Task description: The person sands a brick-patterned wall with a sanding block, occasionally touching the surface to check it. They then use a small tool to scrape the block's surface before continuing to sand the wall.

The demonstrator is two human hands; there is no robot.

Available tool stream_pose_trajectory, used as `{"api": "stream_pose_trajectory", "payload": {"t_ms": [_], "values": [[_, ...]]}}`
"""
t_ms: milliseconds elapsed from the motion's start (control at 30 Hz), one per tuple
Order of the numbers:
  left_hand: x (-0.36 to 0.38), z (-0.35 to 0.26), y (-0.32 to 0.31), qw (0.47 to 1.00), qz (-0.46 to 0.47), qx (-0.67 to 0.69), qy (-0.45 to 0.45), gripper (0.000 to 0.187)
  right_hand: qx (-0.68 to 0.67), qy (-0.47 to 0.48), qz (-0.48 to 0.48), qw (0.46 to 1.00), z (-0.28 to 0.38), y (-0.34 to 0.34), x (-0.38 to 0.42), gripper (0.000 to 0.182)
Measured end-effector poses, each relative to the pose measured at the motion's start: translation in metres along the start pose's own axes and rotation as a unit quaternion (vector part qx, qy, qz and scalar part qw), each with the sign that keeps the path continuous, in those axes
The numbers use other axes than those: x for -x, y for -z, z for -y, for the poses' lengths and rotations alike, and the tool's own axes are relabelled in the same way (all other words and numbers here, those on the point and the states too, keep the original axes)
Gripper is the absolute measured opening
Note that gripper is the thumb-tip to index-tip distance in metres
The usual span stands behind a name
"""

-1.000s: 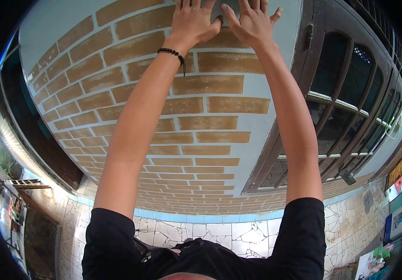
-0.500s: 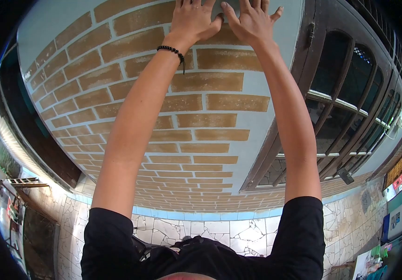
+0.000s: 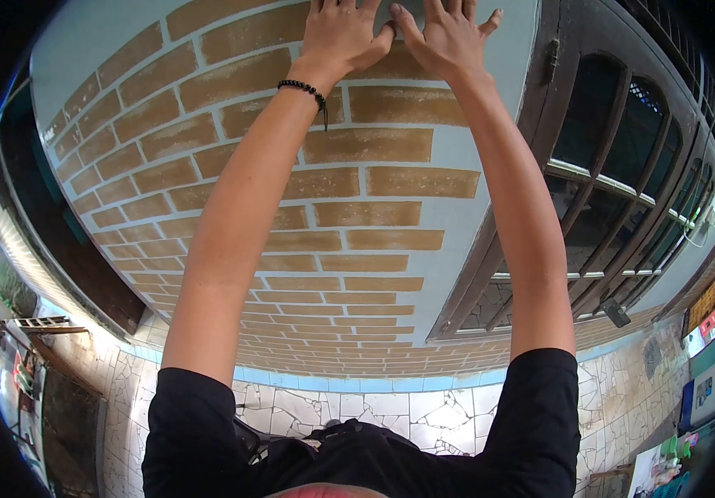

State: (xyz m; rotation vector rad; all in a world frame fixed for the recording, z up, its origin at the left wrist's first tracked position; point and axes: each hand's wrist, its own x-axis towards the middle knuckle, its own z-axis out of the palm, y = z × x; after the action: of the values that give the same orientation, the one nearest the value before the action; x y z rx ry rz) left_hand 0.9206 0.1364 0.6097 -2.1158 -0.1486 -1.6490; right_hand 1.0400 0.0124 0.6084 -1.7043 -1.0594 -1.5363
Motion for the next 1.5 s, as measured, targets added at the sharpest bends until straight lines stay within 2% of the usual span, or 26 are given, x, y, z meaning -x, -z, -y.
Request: {"api": "stream_pose_trajectory", "payload": {"t_ms": [267, 367, 467, 567, 767, 867, 967, 1067, 1167, 1500], "values": [[-0.001, 0.001, 0.003, 1.000, 0.003, 0.013, -0.002, 0.085, 0.007, -0.025, 0.025, 0.999, 0.006, 0.005, 0.000, 0.079], [0.003, 0.002, -0.011, 0.996, -0.069, -0.055, -0.020, 0.085, 0.005, -0.026, 0.014, 1.000, 0.008, 0.001, 0.001, 0.078], [-0.002, 0.000, 0.006, 1.000, 0.016, 0.001, 0.001, 0.085, 0.010, -0.023, 0.010, 1.000, 0.007, 0.002, -0.001, 0.078], [0.000, -0.001, -0.002, 1.000, -0.018, -0.007, -0.001, 0.084, 0.025, -0.022, 0.001, 0.999, 0.010, 0.001, 0.001, 0.078], [-0.002, -0.002, 0.003, 1.000, 0.000, 0.005, 0.004, 0.084, 0.021, -0.026, -0.001, 0.999, 0.011, 0.001, -0.001, 0.079], [0.003, -0.001, -0.010, 0.995, -0.054, -0.085, -0.015, 0.085, 0.018, -0.026, 0.004, 1.000, 0.009, 0.002, 0.001, 0.079], [-0.003, -0.001, 0.006, 1.000, 0.015, 0.012, 0.006, 0.086, 0.009, -0.032, 0.009, 0.999, 0.010, 0.001, -0.002, 0.079], [0.003, 0.000, -0.013, 0.995, -0.071, -0.072, -0.019, 0.087, 0.023, -0.033, 0.007, 0.999, 0.010, 0.001, 0.001, 0.078], [-0.003, -0.003, 0.009, 1.000, 0.018, 0.001, 0.006, 0.087, -0.004, -0.020, -0.009, 1.000, 0.008, -0.003, -0.002, 0.078], [-0.001, -0.004, 0.001, 1.000, -0.010, 0.009, 0.007, 0.087, -0.005, -0.045, 0.017, 0.999, 0.015, 0.005, 0.001, 0.079]]}}
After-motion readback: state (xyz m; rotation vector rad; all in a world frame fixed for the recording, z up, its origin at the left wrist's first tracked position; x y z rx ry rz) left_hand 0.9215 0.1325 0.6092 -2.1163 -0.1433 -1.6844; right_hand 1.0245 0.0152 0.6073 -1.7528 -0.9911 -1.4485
